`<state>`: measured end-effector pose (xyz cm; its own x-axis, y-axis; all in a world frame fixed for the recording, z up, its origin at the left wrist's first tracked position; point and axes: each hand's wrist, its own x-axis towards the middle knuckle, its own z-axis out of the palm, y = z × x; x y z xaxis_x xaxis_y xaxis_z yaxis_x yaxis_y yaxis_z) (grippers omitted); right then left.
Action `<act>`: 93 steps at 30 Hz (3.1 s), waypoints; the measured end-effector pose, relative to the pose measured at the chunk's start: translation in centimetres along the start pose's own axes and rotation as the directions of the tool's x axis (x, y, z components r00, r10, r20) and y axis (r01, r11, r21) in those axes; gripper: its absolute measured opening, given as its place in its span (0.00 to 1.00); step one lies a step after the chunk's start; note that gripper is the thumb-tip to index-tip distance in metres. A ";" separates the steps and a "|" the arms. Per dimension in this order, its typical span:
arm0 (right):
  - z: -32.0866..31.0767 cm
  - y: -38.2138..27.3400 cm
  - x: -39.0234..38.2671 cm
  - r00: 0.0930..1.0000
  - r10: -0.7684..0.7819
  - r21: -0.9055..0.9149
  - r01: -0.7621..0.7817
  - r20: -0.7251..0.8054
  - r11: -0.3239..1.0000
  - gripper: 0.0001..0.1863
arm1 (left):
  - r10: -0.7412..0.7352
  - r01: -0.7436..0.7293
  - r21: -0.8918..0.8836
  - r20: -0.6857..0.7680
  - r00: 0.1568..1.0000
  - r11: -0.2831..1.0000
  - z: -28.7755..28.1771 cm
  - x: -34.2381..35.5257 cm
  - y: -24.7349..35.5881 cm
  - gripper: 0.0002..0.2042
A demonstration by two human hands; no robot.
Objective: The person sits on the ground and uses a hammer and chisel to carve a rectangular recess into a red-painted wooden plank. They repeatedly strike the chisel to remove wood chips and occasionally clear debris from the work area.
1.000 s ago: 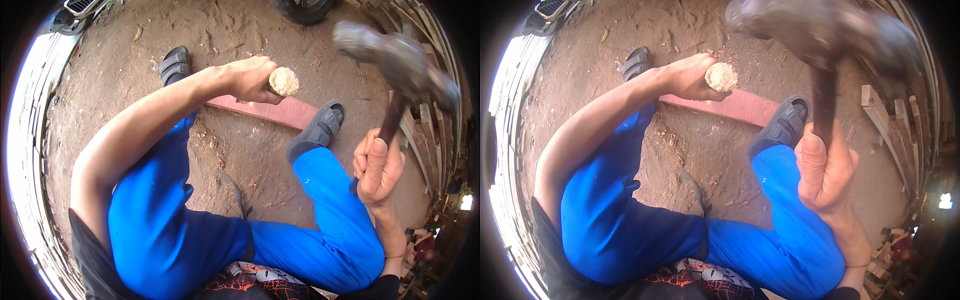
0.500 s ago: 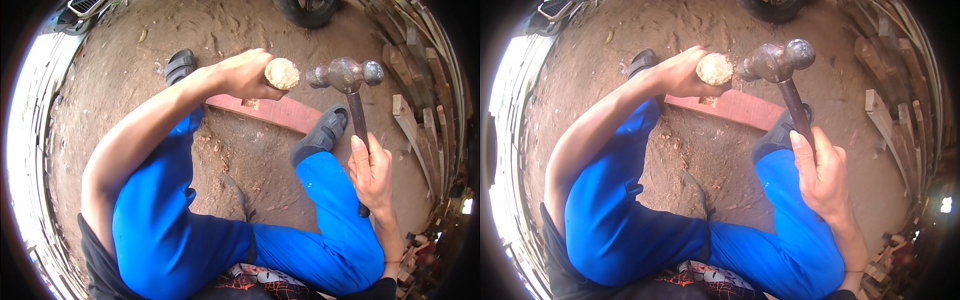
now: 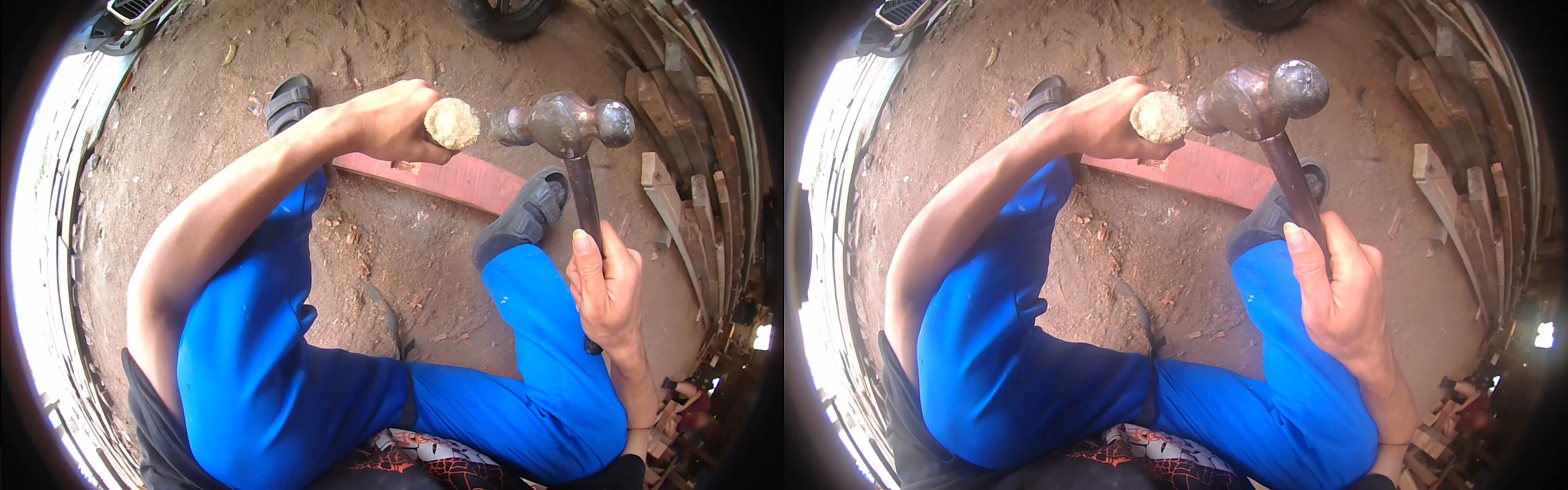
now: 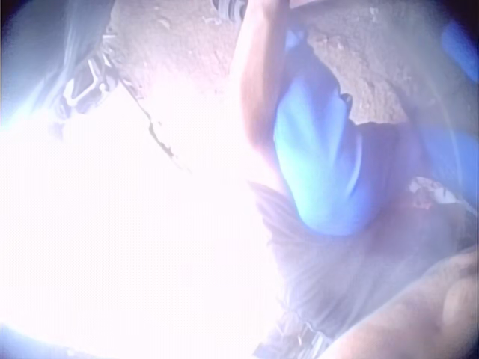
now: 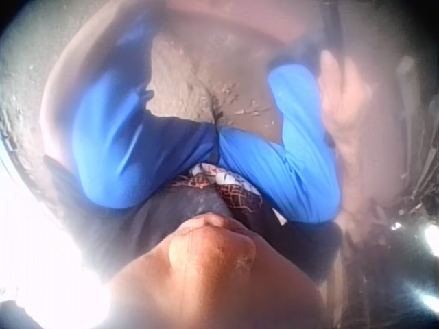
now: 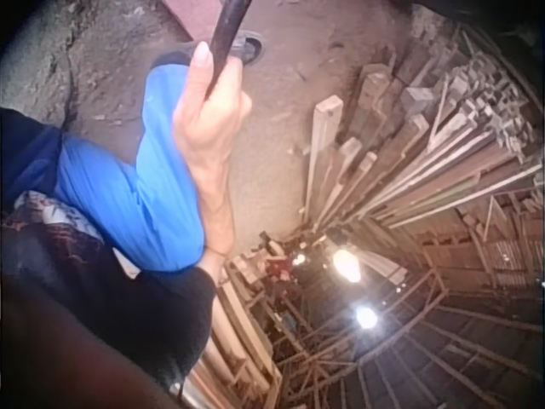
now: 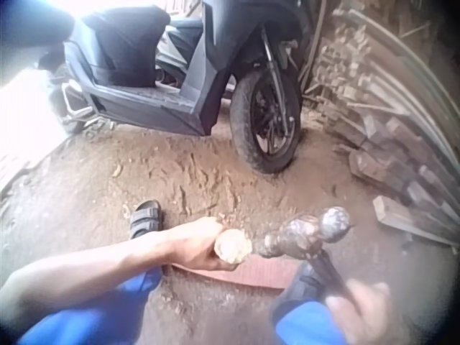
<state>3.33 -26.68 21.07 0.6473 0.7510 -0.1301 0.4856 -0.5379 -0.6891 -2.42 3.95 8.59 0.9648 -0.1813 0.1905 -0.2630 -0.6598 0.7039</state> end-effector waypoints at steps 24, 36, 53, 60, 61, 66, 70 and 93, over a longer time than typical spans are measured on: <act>1.2 -1.0 0.6 0.996 -0.062 -0.124 0.068 0.058 0.990 0.11 | 0.092 -0.092 0.003 -0.046 0.995 0.996 0.3 -0.1 0.0 0.12; 0.3 -0.8 -1.0 0.902 -0.356 0.184 0.403 -0.242 0.896 0.18 | 0.051 -0.051 0.013 -0.034 0.998 0.999 0.9 -0.1 -0.6 0.11; 1.6 -1.6 0.8 0.998 -0.035 -0.035 0.033 -0.057 0.999 0.18 | 0.011 -0.012 -0.019 -0.046 0.999 1.000 1.3 -0.4 -0.4 0.09; 1.3 -2.8 0.3 0.999 0.006 -0.015 -0.007 -0.043 1.000 0.17 | -0.017 0.015 -0.039 -0.055 0.998 0.999 1.0 -0.5 -0.2 0.10; 1.2 -2.9 0.2 0.997 -0.011 0.069 0.016 -0.073 0.997 0.17 | -0.004 0.001 -0.050 -0.070 0.998 0.999 0.9 -0.4 -0.2 0.10; 2.0 -2.3 0.9 0.994 -0.036 -0.033 0.033 -0.108 0.999 0.19 | -0.027 0.026 -0.012 -0.054 0.998 1.000 0.8 -0.2 0.1 0.09; 2.0 -2.3 1.2 0.984 0.180 -0.066 -0.179 0.008 0.982 0.22 | -0.037 0.033 -0.072 -0.052 0.998 0.997 0.9 -0.6 0.3 0.10; 2.0 -2.0 0.8 0.997 -0.011 0.007 0.011 -0.080 1.000 0.19 | -0.042 0.040 -0.024 -0.088 0.995 0.999 0.4 0.0 -0.2 0.12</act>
<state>1.73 -24.21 20.96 0.6867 0.7240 -0.0654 0.4890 -0.5267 -0.6954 -2.40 3.75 8.17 0.9715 -0.0882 0.2202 -0.2238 -0.6487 0.7274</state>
